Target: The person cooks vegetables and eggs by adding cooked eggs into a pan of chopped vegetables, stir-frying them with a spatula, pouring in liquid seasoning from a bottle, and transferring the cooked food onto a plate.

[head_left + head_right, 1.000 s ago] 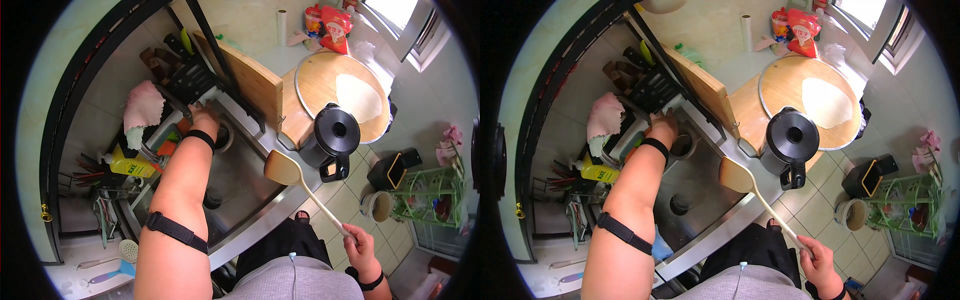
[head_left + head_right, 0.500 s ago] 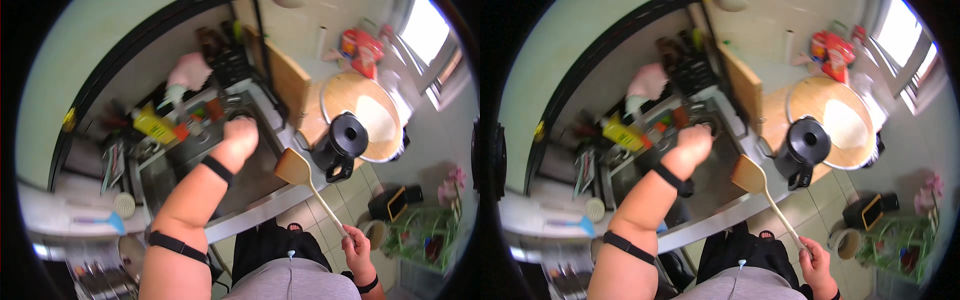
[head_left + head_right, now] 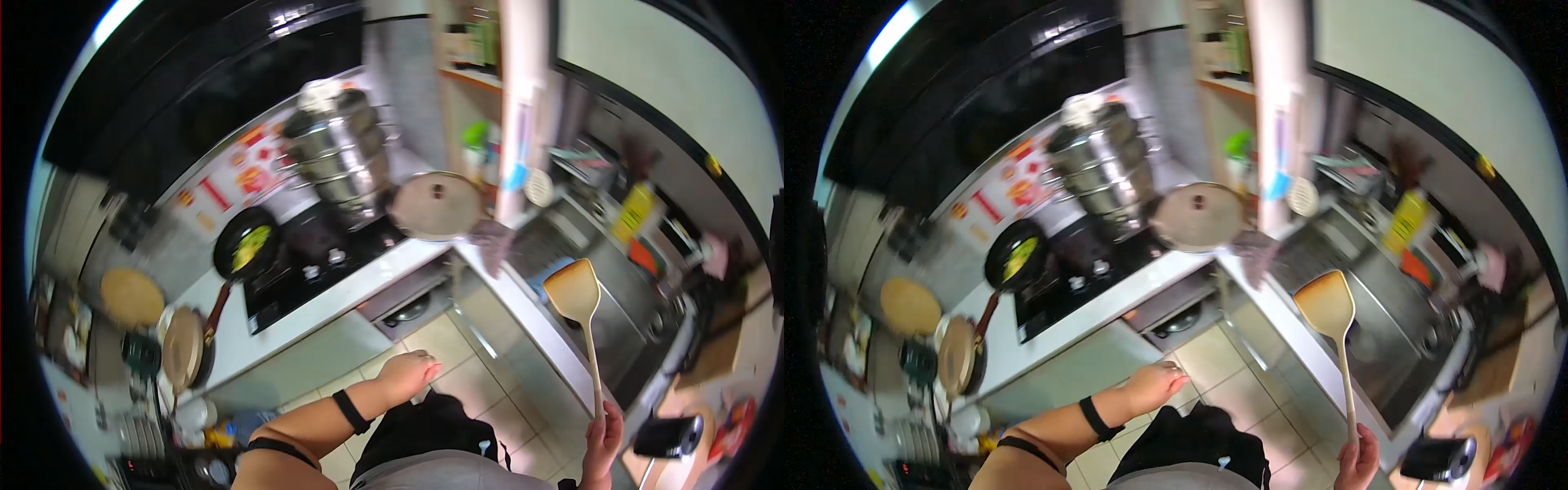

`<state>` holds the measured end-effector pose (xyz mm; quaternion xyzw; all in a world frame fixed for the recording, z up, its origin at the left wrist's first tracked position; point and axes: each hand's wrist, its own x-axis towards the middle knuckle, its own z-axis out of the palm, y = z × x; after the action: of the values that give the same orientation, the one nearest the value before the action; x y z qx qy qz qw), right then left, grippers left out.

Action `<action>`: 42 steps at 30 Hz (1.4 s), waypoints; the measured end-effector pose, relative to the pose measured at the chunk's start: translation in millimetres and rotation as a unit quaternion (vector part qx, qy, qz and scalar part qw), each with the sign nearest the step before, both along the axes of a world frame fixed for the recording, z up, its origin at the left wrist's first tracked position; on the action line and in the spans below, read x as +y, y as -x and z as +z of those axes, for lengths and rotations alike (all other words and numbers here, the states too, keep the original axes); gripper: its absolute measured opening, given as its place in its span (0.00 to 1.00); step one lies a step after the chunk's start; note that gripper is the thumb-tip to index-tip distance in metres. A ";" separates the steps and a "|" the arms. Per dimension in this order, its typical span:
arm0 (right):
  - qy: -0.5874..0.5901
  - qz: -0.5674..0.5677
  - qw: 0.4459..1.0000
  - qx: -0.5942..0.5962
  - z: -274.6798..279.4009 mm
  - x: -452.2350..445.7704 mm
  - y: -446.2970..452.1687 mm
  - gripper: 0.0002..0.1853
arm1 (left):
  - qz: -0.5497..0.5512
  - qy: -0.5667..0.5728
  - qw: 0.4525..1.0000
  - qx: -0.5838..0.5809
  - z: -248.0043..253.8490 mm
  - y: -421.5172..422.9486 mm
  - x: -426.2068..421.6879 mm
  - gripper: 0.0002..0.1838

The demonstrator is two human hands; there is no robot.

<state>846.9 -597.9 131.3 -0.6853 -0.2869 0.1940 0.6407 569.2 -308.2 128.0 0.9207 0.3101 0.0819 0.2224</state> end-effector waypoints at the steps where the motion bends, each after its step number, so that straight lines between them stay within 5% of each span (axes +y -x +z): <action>1: -0.006 0.031 0.999 -0.005 4.0 25.5 8.4 0.16 | 0.031 -0.006 0.999 -0.005 -0.3 35.6 -0.9 0.14; 3: -0.010 0.102 0.993 -0.059 15.2 75.1 37.5 0.18 | 0.178 0.028 0.982 -0.054 -4.8 100.2 -3.3 0.04; 6: 0.012 0.202 0.974 -0.104 32.9 147.0 94.6 0.20 | 0.298 -0.010 0.948 -0.108 5.4 180.6 -4.6 0.08; 10: 0.015 0.269 0.943 -0.194 47.1 234.6 188.6 0.18 | 0.361 -0.095 0.900 -0.226 26.1 282.8 14.1 0.11; 16: -0.086 0.345 0.858 -0.370 96.5 363.8 335.8 0.19 | 0.430 -0.198 0.848 -0.239 53.6 399.6 45.8 0.15; 23: -0.128 0.390 0.758 -0.507 106.6 512.9 450.4 0.14 | 0.478 -0.023 0.829 -0.291 53.0 435.9 87.5 0.27; 27: -0.148 0.417 0.704 -0.556 78.4 579.1 493.5 0.13 | 0.464 -0.090 0.854 -0.220 42.6 443.1 103.5 0.27; 29: -0.027 0.442 0.649 -0.619 64.1 613.8 504.9 0.13 | 0.471 -0.063 0.853 -0.218 41.4 446.0 109.5 0.27; 33: 0.161 0.459 0.618 -0.618 73.5 668.2 507.7 0.15 | 0.500 0.057 0.837 -0.217 52.4 443.2 116.8 0.28; 39: 0.106 0.462 0.690 -0.548 103.6 700.7 506.2 0.13 | 0.519 0.063 0.826 -0.210 48.0 442.1 123.0 0.28; 42: 0.068 0.514 0.608 -0.601 77.5 702.1 513.9 0.13 | 0.509 0.090 0.831 -0.206 51.8 447.3 124.1 0.29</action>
<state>333.0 104.2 208.8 -0.4293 -0.8987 0.0549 0.0705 121.9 -184.1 179.8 0.5706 0.6879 0.3426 0.2896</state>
